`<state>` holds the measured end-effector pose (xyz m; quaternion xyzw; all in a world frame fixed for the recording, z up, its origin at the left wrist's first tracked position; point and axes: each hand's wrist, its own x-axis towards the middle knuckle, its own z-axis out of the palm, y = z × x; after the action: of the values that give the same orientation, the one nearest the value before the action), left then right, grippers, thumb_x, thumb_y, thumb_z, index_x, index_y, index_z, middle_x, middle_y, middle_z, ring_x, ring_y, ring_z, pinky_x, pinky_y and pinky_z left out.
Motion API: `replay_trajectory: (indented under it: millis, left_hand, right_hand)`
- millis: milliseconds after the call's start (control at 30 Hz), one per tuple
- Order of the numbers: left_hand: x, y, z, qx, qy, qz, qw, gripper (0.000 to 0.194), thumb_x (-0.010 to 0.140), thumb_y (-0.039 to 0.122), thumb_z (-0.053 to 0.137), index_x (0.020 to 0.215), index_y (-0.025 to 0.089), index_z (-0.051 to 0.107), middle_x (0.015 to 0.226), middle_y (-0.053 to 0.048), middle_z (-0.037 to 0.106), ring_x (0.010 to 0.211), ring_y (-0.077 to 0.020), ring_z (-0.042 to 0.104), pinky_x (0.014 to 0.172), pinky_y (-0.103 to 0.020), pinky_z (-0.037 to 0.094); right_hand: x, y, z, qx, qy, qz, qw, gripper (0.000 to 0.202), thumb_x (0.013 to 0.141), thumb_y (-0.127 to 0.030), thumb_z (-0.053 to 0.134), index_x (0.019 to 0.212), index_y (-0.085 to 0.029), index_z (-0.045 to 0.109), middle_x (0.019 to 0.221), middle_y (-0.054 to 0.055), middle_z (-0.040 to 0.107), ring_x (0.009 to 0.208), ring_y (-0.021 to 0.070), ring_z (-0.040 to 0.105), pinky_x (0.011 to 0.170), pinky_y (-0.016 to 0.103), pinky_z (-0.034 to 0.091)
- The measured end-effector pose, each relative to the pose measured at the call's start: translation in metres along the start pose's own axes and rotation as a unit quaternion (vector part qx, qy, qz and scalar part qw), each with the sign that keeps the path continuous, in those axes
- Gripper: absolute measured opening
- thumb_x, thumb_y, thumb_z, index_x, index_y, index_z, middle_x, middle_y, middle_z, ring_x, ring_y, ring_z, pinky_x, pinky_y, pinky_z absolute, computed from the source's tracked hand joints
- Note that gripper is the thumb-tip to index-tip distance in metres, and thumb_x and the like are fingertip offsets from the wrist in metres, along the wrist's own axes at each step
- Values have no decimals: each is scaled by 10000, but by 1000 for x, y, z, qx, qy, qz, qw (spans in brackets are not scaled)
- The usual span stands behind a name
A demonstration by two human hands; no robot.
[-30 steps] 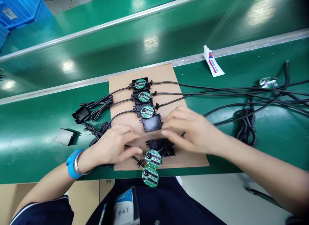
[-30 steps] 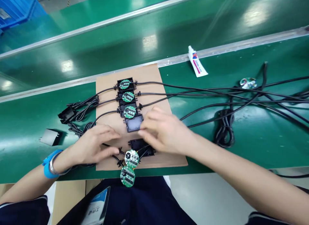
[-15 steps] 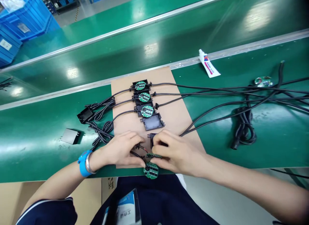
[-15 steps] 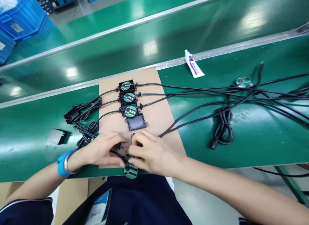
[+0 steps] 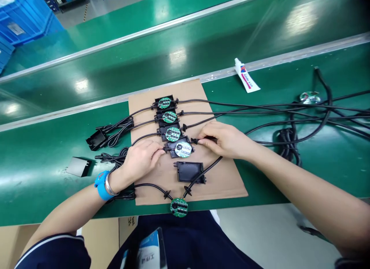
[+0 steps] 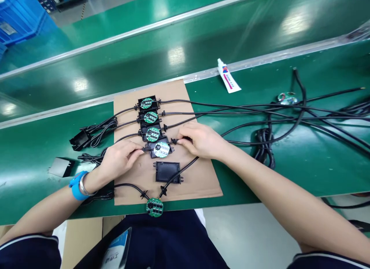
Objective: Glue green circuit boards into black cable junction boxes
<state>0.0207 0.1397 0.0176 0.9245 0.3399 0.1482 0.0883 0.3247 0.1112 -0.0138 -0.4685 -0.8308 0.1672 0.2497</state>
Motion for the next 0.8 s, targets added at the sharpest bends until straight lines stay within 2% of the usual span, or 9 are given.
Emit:
replay_trajectory:
  millis: [167, 300, 367, 433, 500, 567, 633, 733, 800]
  left_hand:
    - [2, -1, -4, 87, -60, -2, 994, 224, 993, 298, 527, 899, 179, 691, 889, -61, 725, 856, -221, 661, 791, -353, 534]
    - [-10, 8, -24, 56, -65, 21, 996, 235, 992, 321, 512, 1056, 158, 669, 1005, -111, 686, 956, -258, 630, 847, -403, 513]
    - [-24, 15, -33, -27, -120, 82, 989, 288, 975, 401, 540, 1103, 168, 649, 1041, -110, 670, 956, -248, 622, 841, -391, 512]
    - [-38, 21, -38, -93, -200, 136, 966, 323, 953, 466, 569, 1097, 186, 640, 1033, -89, 666, 915, -230, 621, 807, -369, 512]
    - [-50, 24, -38, -97, -233, 145, 957, 252, 974, 412, 548, 1065, 196, 640, 995, -68, 666, 875, -219, 619, 774, -358, 504]
    - [-55, 26, -37, -85, -221, 122, 964, 178, 1006, 286, 481, 1007, 197, 636, 952, -53, 663, 840, -201, 617, 733, -335, 497]
    - [-54, 28, -36, -111, -198, 82, 970, 185, 1018, 225, 439, 993, 193, 620, 931, -43, 658, 815, -171, 622, 706, -297, 502]
    - [-43, 34, -34, -156, -146, 22, 977, 178, 1029, 237, 432, 1009, 193, 603, 942, -40, 664, 848, -150, 642, 730, -263, 526]
    - [-32, 39, -28, -148, -117, 0, 982, 186, 1032, 257, 430, 1014, 199, 606, 963, -42, 669, 887, -161, 651, 768, -277, 541]
  right_hand:
    - [0, -4, 6, -70, 23, -23, 997, 180, 943, -239, 525, 816, -178, 638, 805, 76, 612, 792, 210, 567, 746, 340, 474]
    - [-11, -22, -7, -70, 43, -47, 995, 146, 947, -259, 546, 934, -178, 667, 893, 91, 641, 830, 211, 557, 777, 358, 459]
    - [-23, -36, -14, -36, 23, -71, 997, 154, 935, -303, 575, 980, -186, 664, 923, 90, 650, 858, 216, 548, 801, 375, 449]
    - [-35, -49, -16, -13, -16, -88, 996, 176, 930, -323, 586, 1012, -186, 662, 927, 90, 651, 896, 227, 545, 819, 389, 442]
    - [-46, -59, -15, -18, -26, -95, 995, 146, 947, -276, 564, 1007, -186, 663, 884, 82, 647, 880, 222, 547, 792, 381, 439]
    - [-53, -64, -17, -20, -3, -98, 995, 131, 954, -192, 533, 990, -200, 659, 838, 64, 644, 808, 198, 545, 734, 353, 439]
    - [-61, -64, -22, -8, 35, -83, 996, 133, 937, -152, 539, 976, -224, 643, 827, 50, 648, 753, 188, 546, 699, 343, 444]
    - [-74, -57, -34, -20, 66, -27, 997, 98, 921, -162, 563, 954, -243, 609, 824, 41, 648, 739, 198, 569, 688, 349, 458]
    - [-84, -50, -38, -51, 40, 9, 998, 67, 936, -198, 546, 891, -234, 582, 779, 39, 616, 721, 203, 570, 647, 347, 446]
